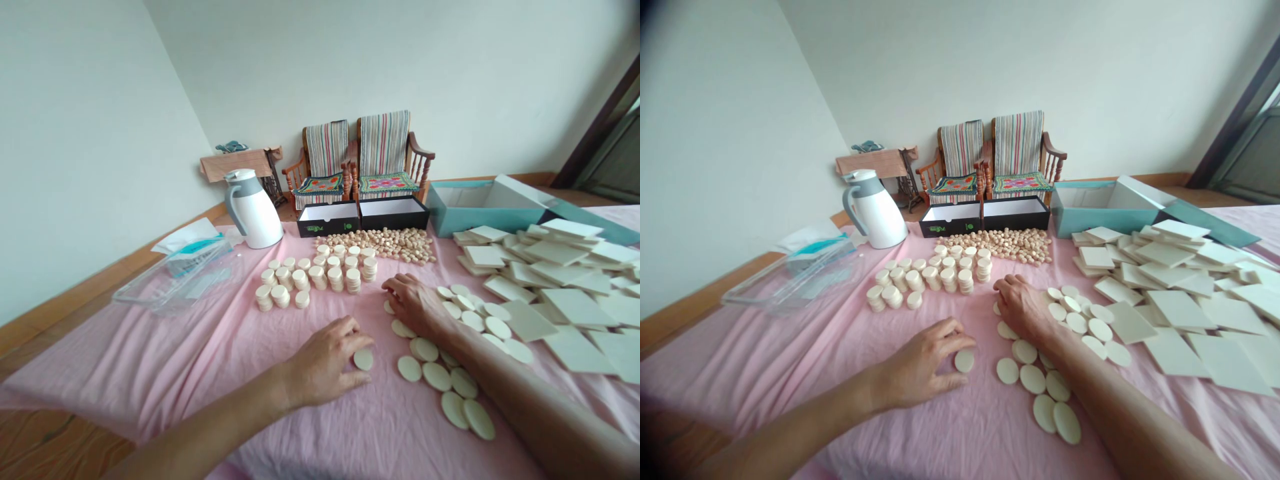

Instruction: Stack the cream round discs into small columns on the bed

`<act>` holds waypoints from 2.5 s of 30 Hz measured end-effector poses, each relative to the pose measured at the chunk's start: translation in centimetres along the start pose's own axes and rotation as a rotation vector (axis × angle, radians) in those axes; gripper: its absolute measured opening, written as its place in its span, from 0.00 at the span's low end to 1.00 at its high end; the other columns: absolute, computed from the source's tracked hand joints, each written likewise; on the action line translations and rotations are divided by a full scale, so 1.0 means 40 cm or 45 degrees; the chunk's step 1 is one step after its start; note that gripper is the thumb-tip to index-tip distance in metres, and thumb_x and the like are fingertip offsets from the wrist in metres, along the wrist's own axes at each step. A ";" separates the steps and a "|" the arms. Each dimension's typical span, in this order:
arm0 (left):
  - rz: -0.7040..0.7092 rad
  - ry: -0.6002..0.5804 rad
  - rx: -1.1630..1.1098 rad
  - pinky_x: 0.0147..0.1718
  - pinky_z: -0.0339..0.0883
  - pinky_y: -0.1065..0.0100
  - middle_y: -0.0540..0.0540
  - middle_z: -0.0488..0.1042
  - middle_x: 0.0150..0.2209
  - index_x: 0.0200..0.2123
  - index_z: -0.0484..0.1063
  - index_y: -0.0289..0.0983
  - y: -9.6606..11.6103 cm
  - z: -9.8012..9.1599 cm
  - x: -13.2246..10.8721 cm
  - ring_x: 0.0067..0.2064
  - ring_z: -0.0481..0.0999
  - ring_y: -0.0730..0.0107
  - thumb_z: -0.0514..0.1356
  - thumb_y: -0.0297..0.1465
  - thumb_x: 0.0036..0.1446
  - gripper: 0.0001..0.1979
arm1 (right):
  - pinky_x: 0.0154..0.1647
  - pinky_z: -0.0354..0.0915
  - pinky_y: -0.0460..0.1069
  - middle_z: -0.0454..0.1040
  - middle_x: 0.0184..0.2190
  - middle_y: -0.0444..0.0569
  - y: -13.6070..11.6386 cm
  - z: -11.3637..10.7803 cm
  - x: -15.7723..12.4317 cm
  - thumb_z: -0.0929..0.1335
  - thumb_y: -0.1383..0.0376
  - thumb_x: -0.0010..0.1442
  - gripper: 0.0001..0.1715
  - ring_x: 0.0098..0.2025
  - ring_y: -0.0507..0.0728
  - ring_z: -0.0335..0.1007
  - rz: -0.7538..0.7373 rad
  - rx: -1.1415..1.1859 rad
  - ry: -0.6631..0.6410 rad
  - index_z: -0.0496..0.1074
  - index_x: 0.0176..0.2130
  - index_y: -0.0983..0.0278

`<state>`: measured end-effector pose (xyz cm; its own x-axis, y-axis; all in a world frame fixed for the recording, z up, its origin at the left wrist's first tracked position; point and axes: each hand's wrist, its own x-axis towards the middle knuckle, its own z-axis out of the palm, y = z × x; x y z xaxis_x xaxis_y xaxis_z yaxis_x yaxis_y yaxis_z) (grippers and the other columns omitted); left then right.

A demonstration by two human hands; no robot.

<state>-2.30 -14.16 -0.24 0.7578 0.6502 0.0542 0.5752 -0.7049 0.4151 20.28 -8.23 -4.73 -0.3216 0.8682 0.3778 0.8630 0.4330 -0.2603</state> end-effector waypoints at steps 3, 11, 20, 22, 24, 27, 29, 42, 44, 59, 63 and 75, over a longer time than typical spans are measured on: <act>0.103 -0.089 -0.057 0.43 0.64 0.70 0.47 0.67 0.39 0.42 0.70 0.38 -0.003 -0.013 -0.005 0.42 0.68 0.69 0.61 0.27 0.51 0.12 | 0.36 0.58 0.47 0.71 0.33 0.50 -0.001 0.000 -0.001 0.60 0.72 0.58 0.12 0.37 0.55 0.64 0.007 0.005 0.007 0.71 0.36 0.66; -0.184 0.310 0.268 0.41 0.62 0.67 0.47 0.68 0.39 0.40 0.70 0.39 -0.106 -0.090 -0.013 0.41 0.68 0.67 0.57 0.24 0.51 0.11 | 0.37 0.58 0.48 0.71 0.33 0.50 -0.005 -0.003 -0.001 0.60 0.72 0.58 0.12 0.38 0.56 0.64 0.011 0.008 0.001 0.71 0.36 0.66; -0.364 0.465 0.762 0.41 0.57 0.62 0.46 0.69 0.35 0.31 0.67 0.38 -0.200 -0.117 -0.014 0.41 0.67 0.61 0.58 0.27 0.50 0.02 | 0.37 0.58 0.47 0.71 0.33 0.51 -0.005 -0.003 -0.001 0.60 0.71 0.58 0.12 0.38 0.56 0.65 0.018 0.013 0.004 0.72 0.37 0.66; -0.380 0.466 0.809 0.40 0.56 0.61 0.46 0.70 0.34 0.30 0.67 0.38 -0.195 -0.106 -0.014 0.41 0.67 0.61 0.58 0.27 0.50 0.02 | 0.37 0.58 0.47 0.71 0.33 0.51 -0.004 -0.002 -0.001 0.60 0.71 0.58 0.12 0.37 0.55 0.65 0.019 0.011 0.009 0.72 0.37 0.66; -0.388 0.458 0.838 0.39 0.55 0.60 0.46 0.71 0.34 0.31 0.67 0.38 -0.190 -0.100 -0.014 0.41 0.68 0.60 0.58 0.27 0.50 0.03 | 0.37 0.58 0.47 0.71 0.33 0.51 -0.004 -0.001 0.000 0.60 0.71 0.58 0.12 0.37 0.55 0.65 0.018 0.011 0.010 0.72 0.37 0.66; -0.401 0.463 0.856 0.39 0.55 0.58 0.47 0.71 0.34 0.30 0.67 0.38 -0.185 -0.101 -0.015 0.41 0.68 0.59 0.59 0.28 0.50 0.02 | 0.37 0.58 0.47 0.71 0.33 0.51 -0.002 0.001 0.000 0.60 0.72 0.58 0.12 0.37 0.55 0.65 0.017 0.011 0.016 0.72 0.37 0.66; -0.400 0.486 0.846 0.40 0.55 0.57 0.47 0.71 0.34 0.31 0.68 0.38 -0.178 -0.103 -0.015 0.42 0.67 0.58 0.59 0.29 0.51 0.02 | 0.36 0.58 0.47 0.71 0.32 0.51 0.000 0.003 0.000 0.60 0.72 0.58 0.12 0.37 0.56 0.65 0.009 0.013 0.022 0.72 0.37 0.66; 0.081 0.260 0.079 0.46 0.64 0.66 0.46 0.71 0.42 0.44 0.69 0.37 -0.057 0.007 0.112 0.45 0.70 0.66 0.55 0.24 0.56 0.12 | 0.33 0.60 0.46 0.73 0.31 0.49 0.042 -0.011 0.012 0.59 0.69 0.57 0.13 0.33 0.54 0.67 0.163 0.150 0.400 0.71 0.36 0.65; 0.113 0.276 0.046 0.46 0.64 0.66 0.45 0.71 0.43 0.45 0.68 0.37 -0.043 0.026 0.151 0.46 0.70 0.66 0.54 0.24 0.57 0.13 | 0.32 0.60 0.46 0.73 0.29 0.48 0.053 -0.012 0.012 0.60 0.68 0.57 0.12 0.31 0.54 0.66 0.186 0.140 0.420 0.71 0.35 0.64; -0.124 0.274 0.103 0.31 0.62 0.70 0.48 0.69 0.33 0.33 0.69 0.37 -0.079 0.031 0.137 0.34 0.69 0.69 0.58 0.30 0.50 0.05 | 0.33 0.60 0.46 0.74 0.30 0.48 0.058 -0.001 0.009 0.60 0.67 0.56 0.11 0.31 0.53 0.67 0.201 0.111 0.321 0.72 0.34 0.64; -0.194 0.281 0.099 0.34 0.63 0.68 0.48 0.69 0.35 0.36 0.70 0.38 -0.101 0.006 0.078 0.37 0.69 0.67 0.62 0.36 0.50 0.11 | 0.34 0.60 0.47 0.74 0.29 0.48 0.048 -0.005 0.007 0.60 0.68 0.56 0.12 0.32 0.54 0.68 0.201 0.082 0.270 0.72 0.34 0.64; -0.128 0.307 0.032 0.36 0.64 0.69 0.47 0.69 0.33 0.33 0.71 0.37 -0.093 0.014 0.076 0.37 0.70 0.67 0.59 0.28 0.49 0.06 | 0.32 0.61 0.47 0.77 0.30 0.47 0.056 0.004 0.001 0.60 0.68 0.55 0.14 0.30 0.54 0.70 0.161 0.085 0.259 0.74 0.35 0.64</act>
<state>-1.95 -9.74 -2.13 0.6032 0.7638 0.2299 0.6535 -0.6384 0.4067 22.12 -7.17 -5.45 -0.1220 0.8527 0.5079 0.8616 0.3451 -0.3723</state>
